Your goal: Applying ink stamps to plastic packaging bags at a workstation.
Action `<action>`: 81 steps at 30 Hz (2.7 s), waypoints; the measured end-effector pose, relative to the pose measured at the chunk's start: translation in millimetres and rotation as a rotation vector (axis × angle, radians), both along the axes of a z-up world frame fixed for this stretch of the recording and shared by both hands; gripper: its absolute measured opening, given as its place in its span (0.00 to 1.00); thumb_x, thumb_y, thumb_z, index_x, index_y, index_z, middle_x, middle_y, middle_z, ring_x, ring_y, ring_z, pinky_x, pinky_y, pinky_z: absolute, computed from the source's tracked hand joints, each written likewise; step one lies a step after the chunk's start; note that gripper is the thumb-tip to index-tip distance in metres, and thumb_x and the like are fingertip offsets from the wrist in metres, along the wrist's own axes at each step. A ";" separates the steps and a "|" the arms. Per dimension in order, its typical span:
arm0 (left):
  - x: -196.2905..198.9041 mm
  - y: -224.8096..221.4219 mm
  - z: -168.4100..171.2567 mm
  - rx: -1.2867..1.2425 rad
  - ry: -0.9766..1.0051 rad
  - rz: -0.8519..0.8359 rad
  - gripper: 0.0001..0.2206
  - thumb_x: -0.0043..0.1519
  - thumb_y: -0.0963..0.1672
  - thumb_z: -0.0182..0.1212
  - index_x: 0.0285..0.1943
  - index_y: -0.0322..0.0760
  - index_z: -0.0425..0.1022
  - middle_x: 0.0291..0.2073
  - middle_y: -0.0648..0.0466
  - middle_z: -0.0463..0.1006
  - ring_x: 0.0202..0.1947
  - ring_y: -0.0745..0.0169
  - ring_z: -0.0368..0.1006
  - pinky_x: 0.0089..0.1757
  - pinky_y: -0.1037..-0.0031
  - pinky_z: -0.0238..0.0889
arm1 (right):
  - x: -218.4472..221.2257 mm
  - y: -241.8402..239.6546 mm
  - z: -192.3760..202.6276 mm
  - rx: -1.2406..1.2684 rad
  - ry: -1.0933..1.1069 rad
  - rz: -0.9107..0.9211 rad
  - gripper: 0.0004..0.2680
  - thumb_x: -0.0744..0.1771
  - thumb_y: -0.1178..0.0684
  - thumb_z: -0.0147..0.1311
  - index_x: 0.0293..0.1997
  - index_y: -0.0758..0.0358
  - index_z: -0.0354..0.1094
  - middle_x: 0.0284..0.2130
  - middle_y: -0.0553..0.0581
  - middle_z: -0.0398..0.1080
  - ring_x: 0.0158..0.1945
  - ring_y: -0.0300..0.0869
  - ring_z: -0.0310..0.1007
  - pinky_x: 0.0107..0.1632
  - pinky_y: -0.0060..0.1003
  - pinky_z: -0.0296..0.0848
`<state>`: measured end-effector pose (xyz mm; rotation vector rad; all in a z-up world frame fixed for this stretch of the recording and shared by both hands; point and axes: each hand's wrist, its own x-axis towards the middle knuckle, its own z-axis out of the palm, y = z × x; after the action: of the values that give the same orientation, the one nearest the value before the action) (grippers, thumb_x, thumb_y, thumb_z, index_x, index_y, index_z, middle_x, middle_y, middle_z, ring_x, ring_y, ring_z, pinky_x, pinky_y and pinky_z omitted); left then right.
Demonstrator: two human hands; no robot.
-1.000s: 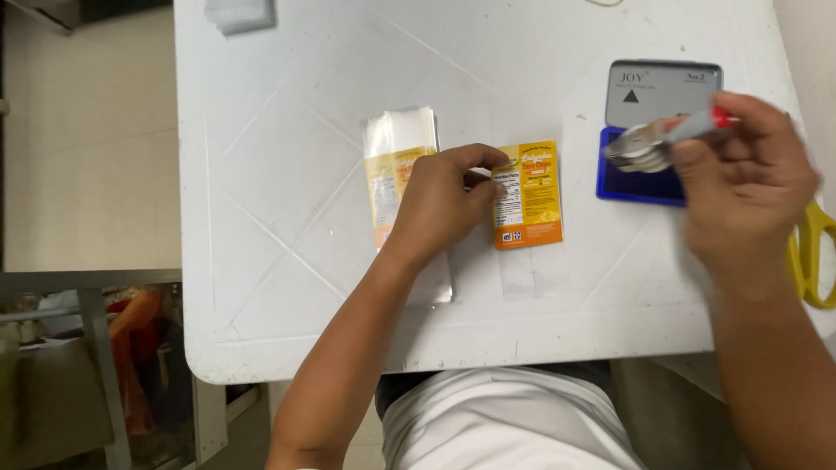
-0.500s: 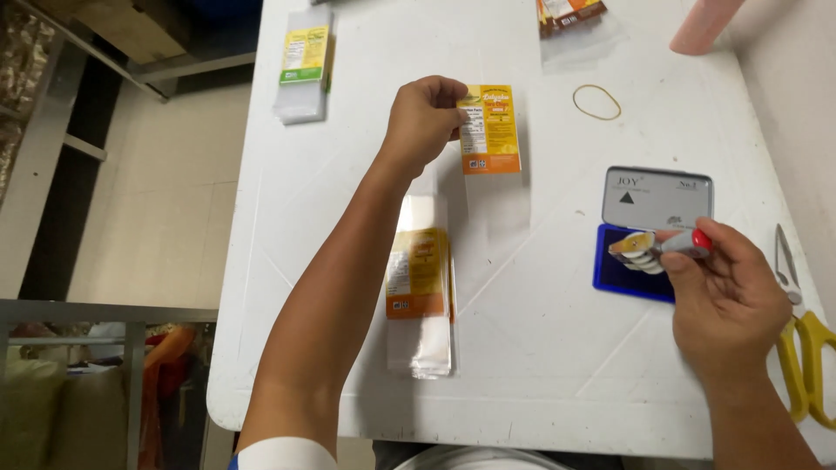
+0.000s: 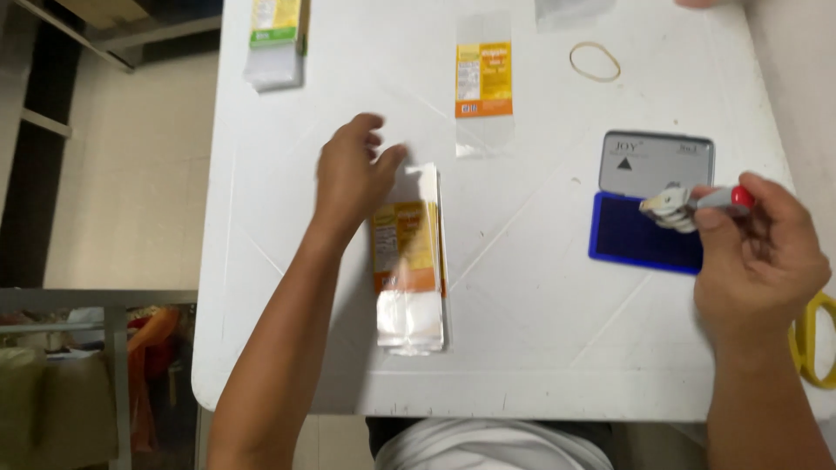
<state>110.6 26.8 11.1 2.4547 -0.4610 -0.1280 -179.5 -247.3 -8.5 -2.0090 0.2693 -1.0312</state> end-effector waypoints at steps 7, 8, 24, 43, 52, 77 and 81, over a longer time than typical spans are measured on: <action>-93.8 52.3 53.5 0.230 0.399 0.147 0.40 0.52 0.55 0.67 0.75 0.46 0.58 0.44 0.56 0.77 0.44 0.57 0.74 0.46 0.62 0.66 | -6.4 -11.2 -5.1 -0.009 0.083 0.060 0.13 0.78 0.78 0.51 0.72 0.85 0.55 0.55 0.81 0.67 0.62 0.64 0.72 0.69 0.48 0.71; -99.5 53.3 53.4 0.175 0.449 0.178 0.41 0.49 0.54 0.70 0.74 0.47 0.59 0.43 0.57 0.79 0.44 0.60 0.75 0.45 0.65 0.66 | -5.7 -12.2 -5.1 -0.022 0.084 0.033 0.13 0.77 0.78 0.54 0.70 0.86 0.59 0.53 0.78 0.68 0.60 0.63 0.75 0.67 0.47 0.73; -104.8 67.3 51.5 -0.112 0.511 0.260 0.20 0.60 0.44 0.58 0.63 0.50 0.70 0.42 0.54 0.83 0.32 0.66 0.77 0.35 0.74 0.72 | -16.6 -24.4 -14.8 -0.446 0.417 -0.050 0.11 0.77 0.64 0.61 0.69 0.77 0.74 0.52 0.73 0.77 0.53 0.58 0.75 0.55 0.49 0.74; -134.3 -34.5 -11.4 -0.185 0.418 -0.255 0.13 0.52 0.39 0.66 0.44 0.46 0.77 0.32 0.61 0.80 0.32 0.68 0.73 0.37 0.75 0.67 | -13.3 3.7 5.0 -0.442 0.367 -0.062 0.10 0.74 0.65 0.63 0.64 0.73 0.74 0.51 0.69 0.77 0.54 0.57 0.75 0.59 0.49 0.72; -126.9 -31.6 -17.2 -0.200 0.334 -0.317 0.23 0.44 0.40 0.71 0.51 0.46 0.80 0.32 0.62 0.78 0.29 0.69 0.73 0.37 0.76 0.67 | 13.4 69.4 15.9 -0.248 0.193 0.298 0.11 0.70 0.67 0.60 0.58 0.75 0.66 0.48 0.70 0.76 0.50 0.53 0.77 0.56 0.41 0.77; -119.2 -29.1 -16.1 -0.252 0.258 -0.383 0.09 0.54 0.37 0.68 0.43 0.34 0.83 0.32 0.42 0.83 0.37 0.42 0.84 0.41 0.58 0.77 | 40.9 98.7 4.3 -0.239 0.119 0.469 0.07 0.68 0.64 0.59 0.50 0.75 0.74 0.37 0.67 0.75 0.42 0.60 0.78 0.46 0.50 0.77; -120.1 -29.0 -16.2 -0.267 0.248 -0.381 0.09 0.53 0.36 0.68 0.42 0.33 0.83 0.30 0.42 0.83 0.35 0.43 0.84 0.39 0.58 0.77 | 41.0 97.2 0.8 -0.253 0.123 0.472 0.07 0.68 0.64 0.59 0.50 0.74 0.74 0.37 0.66 0.75 0.42 0.60 0.77 0.46 0.50 0.77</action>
<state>-9.6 -2.2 -5.1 2.0344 -0.7759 -0.4903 -138.5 -150.1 -7.6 -2.2177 -0.2769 -0.6674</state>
